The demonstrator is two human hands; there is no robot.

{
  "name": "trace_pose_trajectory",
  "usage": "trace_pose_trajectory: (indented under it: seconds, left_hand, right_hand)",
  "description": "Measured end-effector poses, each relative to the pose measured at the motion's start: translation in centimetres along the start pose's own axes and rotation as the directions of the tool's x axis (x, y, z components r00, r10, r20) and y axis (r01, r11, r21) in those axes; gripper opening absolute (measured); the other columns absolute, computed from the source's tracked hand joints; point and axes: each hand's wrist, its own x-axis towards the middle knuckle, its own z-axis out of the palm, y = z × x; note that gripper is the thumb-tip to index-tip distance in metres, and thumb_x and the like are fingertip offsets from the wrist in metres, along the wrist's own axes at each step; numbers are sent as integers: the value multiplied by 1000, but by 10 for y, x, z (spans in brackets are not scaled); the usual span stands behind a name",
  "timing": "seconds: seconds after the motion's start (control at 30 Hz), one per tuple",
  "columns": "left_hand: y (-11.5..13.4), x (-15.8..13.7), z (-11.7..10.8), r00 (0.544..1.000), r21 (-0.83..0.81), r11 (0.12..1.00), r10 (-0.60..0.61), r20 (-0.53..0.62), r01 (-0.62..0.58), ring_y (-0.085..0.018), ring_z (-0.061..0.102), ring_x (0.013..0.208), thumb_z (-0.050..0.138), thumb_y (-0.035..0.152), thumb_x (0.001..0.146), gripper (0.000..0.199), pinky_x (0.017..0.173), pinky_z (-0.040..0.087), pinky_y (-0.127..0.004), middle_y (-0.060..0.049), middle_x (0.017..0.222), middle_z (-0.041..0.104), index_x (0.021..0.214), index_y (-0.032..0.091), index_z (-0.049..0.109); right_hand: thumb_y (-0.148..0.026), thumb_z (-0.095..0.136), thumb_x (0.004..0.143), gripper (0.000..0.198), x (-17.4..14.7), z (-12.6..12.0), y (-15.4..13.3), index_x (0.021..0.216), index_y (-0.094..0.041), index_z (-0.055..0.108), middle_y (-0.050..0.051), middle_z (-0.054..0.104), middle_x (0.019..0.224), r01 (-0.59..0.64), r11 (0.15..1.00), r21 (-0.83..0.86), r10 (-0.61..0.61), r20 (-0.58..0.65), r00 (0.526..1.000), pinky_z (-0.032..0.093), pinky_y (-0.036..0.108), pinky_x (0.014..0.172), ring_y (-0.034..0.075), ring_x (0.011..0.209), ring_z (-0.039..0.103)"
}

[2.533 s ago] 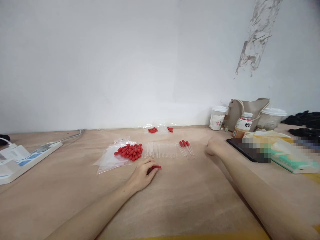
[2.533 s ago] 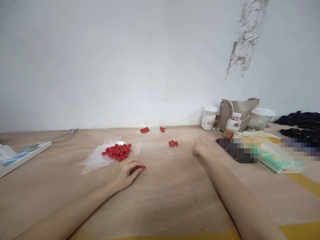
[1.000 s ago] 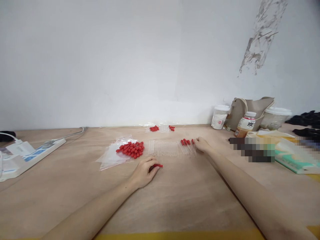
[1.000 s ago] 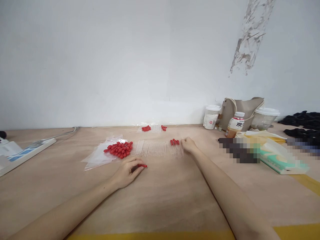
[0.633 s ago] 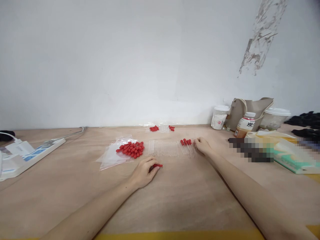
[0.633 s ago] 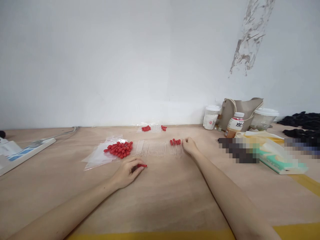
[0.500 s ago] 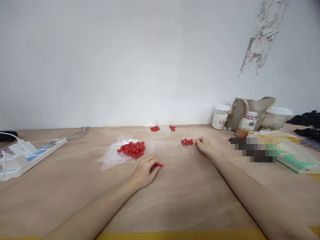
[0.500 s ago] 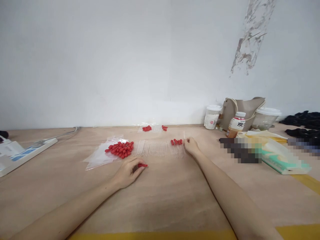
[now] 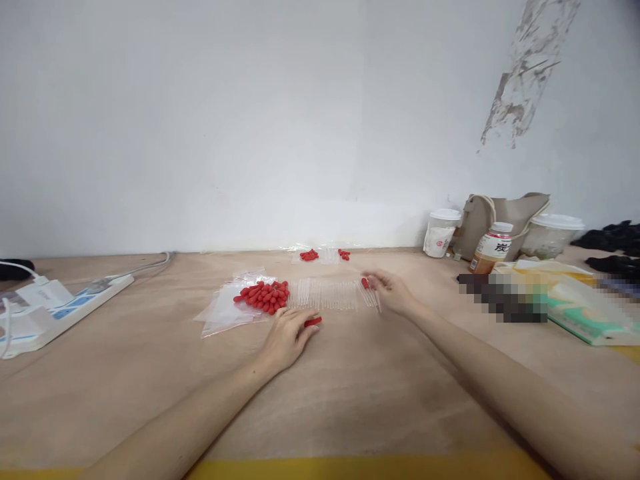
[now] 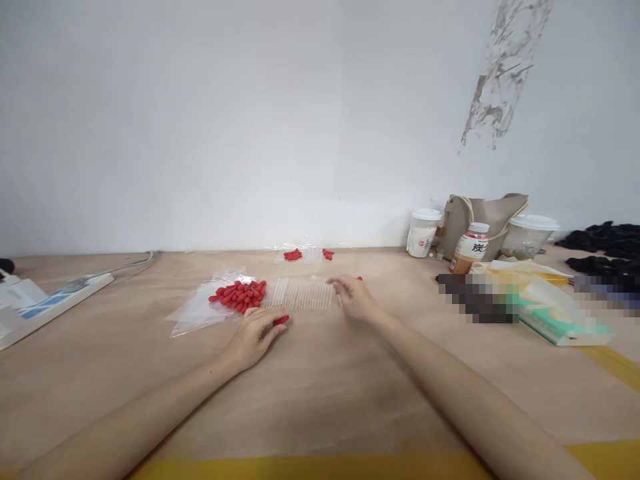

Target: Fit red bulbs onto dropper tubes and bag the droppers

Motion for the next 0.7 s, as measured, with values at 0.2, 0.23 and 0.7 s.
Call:
trace_pose_trajectory:
  seconds: [0.2,0.23,0.7]
  left_hand:
    - [2,0,-1,1000,-10,1000,4,-7,-4,-17,58,84,49,23,84,18,79,35,-33,-2,93,65,100,22,56]
    - [2,0,-1,1000,-13,1000,8,-11,-8,-17,58,84,50,23,83,17,78,35,-33,-2,92,65,100,22,56]
    - [1,1,-2,999,-47,998,52,-18,-52,-17,57,84,47,28,86,17,77,36,-31,-2,91,65,94,23,60]
  right_hand:
    - [-21,33,87,21,-50,31,-43,89,-19,54,4,62,85,362,896,-256,-322,187,928,33,31,74,15,78,54]
    - [-21,33,87,21,-55,33,-46,90,-20,54,3,61,86,376,885,-275,-331,195,923,32,31,74,15,78,54]
    - [-25,36,88,21,-59,37,-42,85,-20,56,1,65,83,369,891,-266,-308,245,919,29,30,73,12,70,55]
